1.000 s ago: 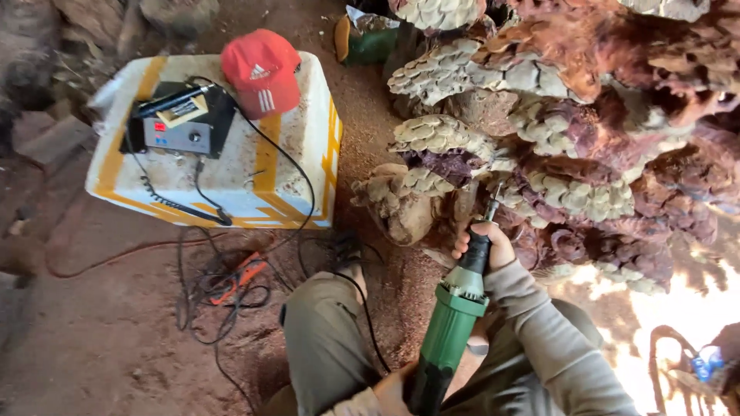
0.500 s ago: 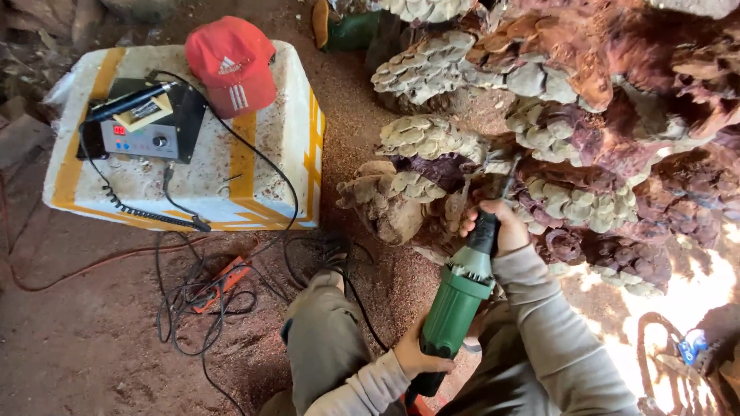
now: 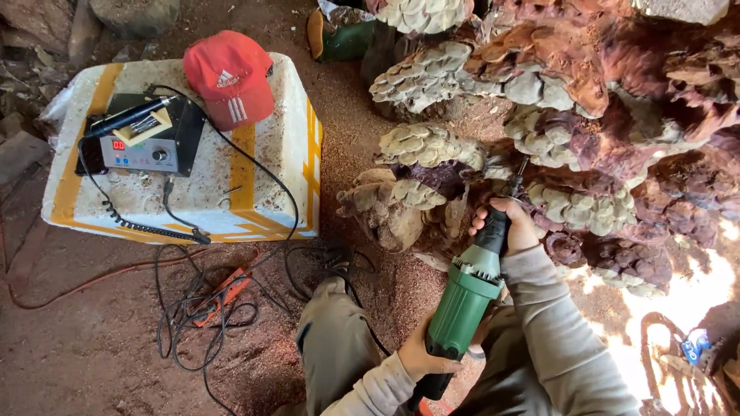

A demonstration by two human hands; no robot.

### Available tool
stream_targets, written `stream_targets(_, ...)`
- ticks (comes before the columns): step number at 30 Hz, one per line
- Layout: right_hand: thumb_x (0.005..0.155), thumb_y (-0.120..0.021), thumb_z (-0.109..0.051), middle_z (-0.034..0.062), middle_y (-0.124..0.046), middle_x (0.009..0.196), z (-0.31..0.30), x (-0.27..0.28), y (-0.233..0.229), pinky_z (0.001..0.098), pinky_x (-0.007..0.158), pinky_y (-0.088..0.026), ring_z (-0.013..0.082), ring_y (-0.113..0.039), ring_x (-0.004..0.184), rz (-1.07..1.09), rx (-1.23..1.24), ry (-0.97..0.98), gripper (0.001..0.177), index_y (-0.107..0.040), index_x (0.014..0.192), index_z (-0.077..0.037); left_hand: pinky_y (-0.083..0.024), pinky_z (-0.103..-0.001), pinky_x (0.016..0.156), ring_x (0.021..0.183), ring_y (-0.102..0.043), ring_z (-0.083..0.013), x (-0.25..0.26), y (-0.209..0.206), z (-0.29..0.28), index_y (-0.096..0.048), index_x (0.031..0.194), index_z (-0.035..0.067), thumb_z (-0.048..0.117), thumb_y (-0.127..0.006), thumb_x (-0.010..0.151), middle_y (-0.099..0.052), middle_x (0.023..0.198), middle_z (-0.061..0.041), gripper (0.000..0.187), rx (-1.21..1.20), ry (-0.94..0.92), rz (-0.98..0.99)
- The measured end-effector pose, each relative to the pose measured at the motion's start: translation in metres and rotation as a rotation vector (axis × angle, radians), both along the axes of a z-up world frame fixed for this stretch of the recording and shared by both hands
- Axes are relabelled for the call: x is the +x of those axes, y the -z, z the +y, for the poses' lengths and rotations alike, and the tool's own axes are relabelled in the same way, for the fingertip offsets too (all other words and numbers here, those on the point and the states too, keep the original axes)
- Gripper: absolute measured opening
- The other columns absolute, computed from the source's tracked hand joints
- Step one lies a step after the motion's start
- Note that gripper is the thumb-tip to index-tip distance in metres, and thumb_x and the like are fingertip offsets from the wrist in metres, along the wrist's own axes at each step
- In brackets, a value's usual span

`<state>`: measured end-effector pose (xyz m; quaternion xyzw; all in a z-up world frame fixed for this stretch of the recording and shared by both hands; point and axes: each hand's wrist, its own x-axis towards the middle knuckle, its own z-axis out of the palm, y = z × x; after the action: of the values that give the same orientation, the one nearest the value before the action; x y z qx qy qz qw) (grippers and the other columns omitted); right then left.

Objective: Using a handheld power carving tool to refine and clean the surface of a large, intricate wooden root or burl sculpture.

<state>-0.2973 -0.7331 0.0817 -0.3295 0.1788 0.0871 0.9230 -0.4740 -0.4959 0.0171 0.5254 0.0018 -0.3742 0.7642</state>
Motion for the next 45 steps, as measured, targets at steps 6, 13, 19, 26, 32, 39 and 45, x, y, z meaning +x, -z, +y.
stream_targets(6, 0.083, -0.064, -0.02, 0.0079, -0.056, 0.071, 0.004, -0.003, -0.007, 0.0402, 0.057, -0.05, 0.0218, -0.052, 0.057, 0.047, 0.011, 0.046, 0.014, -0.053, 0.083, -0.011, -0.051, -0.043, 0.107, 0.122, -0.06, -0.0239, 0.004, -0.004, 0.003, -0.032, 0.155, 0.014, 0.033, -0.093, 0.058, -0.059, 0.136, -0.011, 0.116, 0.036, 0.053, -0.028)
stream_targets(13, 0.082, -0.067, -0.018, 0.0086, -0.06, 0.072, 0.001, -0.002, 0.002, 0.0414, 0.059, -0.054, 0.022, -0.057, 0.058, 0.064, 0.032, 0.006, 0.016, -0.055, 0.088, -0.01, -0.055, -0.041, 0.105, 0.119, -0.063, -0.0236, 0.005, -0.017, 0.009, -0.03, 0.157, 0.011, 0.033, -0.095, 0.057, -0.06, 0.135, -0.013, 0.121, 0.013, 0.064, 0.02)
stream_targets(19, 0.084, -0.066, -0.016, 0.0077, -0.06, 0.073, 0.006, -0.003, -0.003, 0.0395, 0.06, -0.056, 0.0204, -0.056, 0.057, 0.08, 0.04, 0.003, 0.017, -0.052, 0.091, -0.012, -0.053, -0.043, 0.11, 0.122, -0.063, -0.025, 0.004, -0.01, 0.014, -0.028, 0.157, 0.014, 0.033, -0.095, 0.056, -0.061, 0.135, -0.012, 0.123, 0.058, 0.094, 0.072)
stream_targets(26, 0.085, -0.065, -0.016, 0.0075, -0.06, 0.072, 0.004, -0.004, 0.004, 0.0404, 0.06, -0.057, 0.021, -0.057, 0.058, 0.079, 0.052, -0.015, 0.018, -0.051, 0.092, -0.01, -0.066, -0.045, 0.084, 0.09, -0.071, -0.0302, 0.003, -0.017, 0.017, -0.023, 0.162, 0.019, 0.02, -0.095, 0.063, -0.06, 0.129, -0.021, 0.122, -0.052, 0.119, 0.184)
stream_targets(32, 0.084, -0.068, -0.01, 0.0098, -0.064, 0.075, 0.014, 0.001, 0.011, 0.0408, 0.057, -0.059, 0.0223, -0.061, 0.057, 0.149, -0.04, 0.03, 0.03, -0.05, 0.106, -0.002, -0.064, -0.043, 0.066, 0.068, -0.068, -0.03, -0.005, -0.025, 0.015, -0.037, 0.151, 0.011, 0.004, -0.09, 0.072, -0.064, 0.1, -0.023, 0.095, -0.207, 0.047, 0.321)
stream_targets(39, 0.083, -0.064, -0.012, 0.0085, -0.058, 0.071, 0.016, -0.001, -0.004, 0.0412, 0.056, -0.054, 0.0207, -0.056, 0.056, 0.174, 0.08, 0.06, 0.019, -0.048, 0.093, -0.008, -0.067, -0.049, 0.068, 0.072, -0.071, -0.0351, 0.004, -0.012, 0.029, -0.023, 0.163, 0.019, 0.0, -0.091, 0.071, -0.063, 0.11, -0.028, 0.116, -0.163, 0.066, 0.314)
stream_targets(45, 0.084, -0.062, -0.011, 0.0091, -0.058, 0.071, 0.016, -0.001, -0.002, 0.0413, 0.057, -0.054, 0.0213, -0.055, 0.057, 0.149, 0.095, 0.058, 0.014, -0.049, 0.088, -0.009, -0.061, -0.042, 0.095, 0.108, -0.068, -0.026, 0.01, -0.017, 0.028, -0.034, 0.155, 0.017, 0.026, -0.094, 0.06, -0.064, 0.127, -0.013, 0.113, 0.07, 0.119, 0.161)
